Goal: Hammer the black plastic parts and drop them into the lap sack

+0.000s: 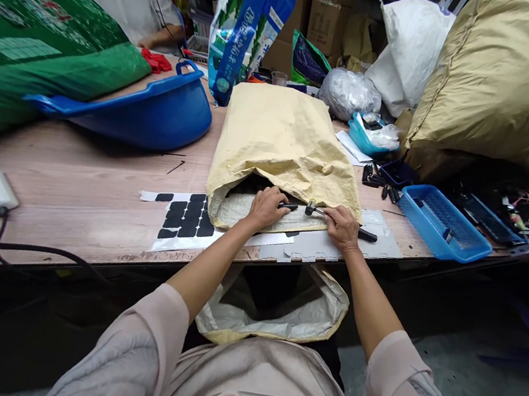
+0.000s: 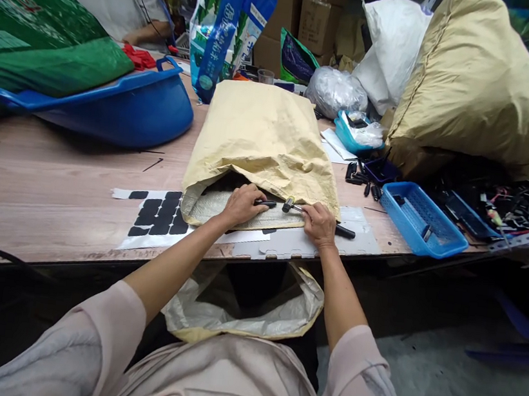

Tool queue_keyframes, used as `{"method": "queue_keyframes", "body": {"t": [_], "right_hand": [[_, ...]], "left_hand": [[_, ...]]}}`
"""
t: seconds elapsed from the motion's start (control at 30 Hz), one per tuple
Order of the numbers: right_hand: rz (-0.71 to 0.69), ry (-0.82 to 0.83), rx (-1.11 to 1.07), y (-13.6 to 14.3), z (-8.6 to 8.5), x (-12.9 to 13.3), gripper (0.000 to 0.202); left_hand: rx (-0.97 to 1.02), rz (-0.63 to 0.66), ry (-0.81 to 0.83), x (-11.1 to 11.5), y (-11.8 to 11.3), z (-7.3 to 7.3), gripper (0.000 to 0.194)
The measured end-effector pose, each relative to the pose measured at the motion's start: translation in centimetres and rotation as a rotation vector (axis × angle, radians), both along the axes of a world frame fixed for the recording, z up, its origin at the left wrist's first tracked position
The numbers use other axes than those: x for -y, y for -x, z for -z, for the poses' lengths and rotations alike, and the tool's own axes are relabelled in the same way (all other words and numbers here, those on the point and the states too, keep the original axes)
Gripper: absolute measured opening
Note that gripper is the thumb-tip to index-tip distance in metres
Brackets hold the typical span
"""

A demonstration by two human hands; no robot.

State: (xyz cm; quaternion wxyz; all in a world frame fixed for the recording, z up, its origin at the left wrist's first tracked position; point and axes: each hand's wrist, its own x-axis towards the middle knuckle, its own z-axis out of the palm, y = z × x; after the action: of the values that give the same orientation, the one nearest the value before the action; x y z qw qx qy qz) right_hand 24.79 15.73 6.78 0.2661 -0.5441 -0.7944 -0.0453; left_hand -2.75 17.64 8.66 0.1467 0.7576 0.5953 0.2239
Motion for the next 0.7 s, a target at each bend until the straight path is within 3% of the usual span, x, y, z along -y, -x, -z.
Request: {"method": "queue_keyframes", "body": {"t": [0.17,0.33,0.7], "right_hand": [[-0.053,0.043,0.009,-0.2,0.1,-0.4,0.026],[-0.058,0.070,-0.049,0.2,-0.6,0.2,0.028],[-0.143,0.091,-0.124,6.6,-2.6,4.0,0.036]], "left_hand": [[0.141,0.030,0.078,2.3,2.0,1.1,0.018],[0.215,-0.009,0.099,2.6,1.9,1.5,0.020],[0.273,-0.001,0.108,2.6,2.0,1.3,0.019]]}}
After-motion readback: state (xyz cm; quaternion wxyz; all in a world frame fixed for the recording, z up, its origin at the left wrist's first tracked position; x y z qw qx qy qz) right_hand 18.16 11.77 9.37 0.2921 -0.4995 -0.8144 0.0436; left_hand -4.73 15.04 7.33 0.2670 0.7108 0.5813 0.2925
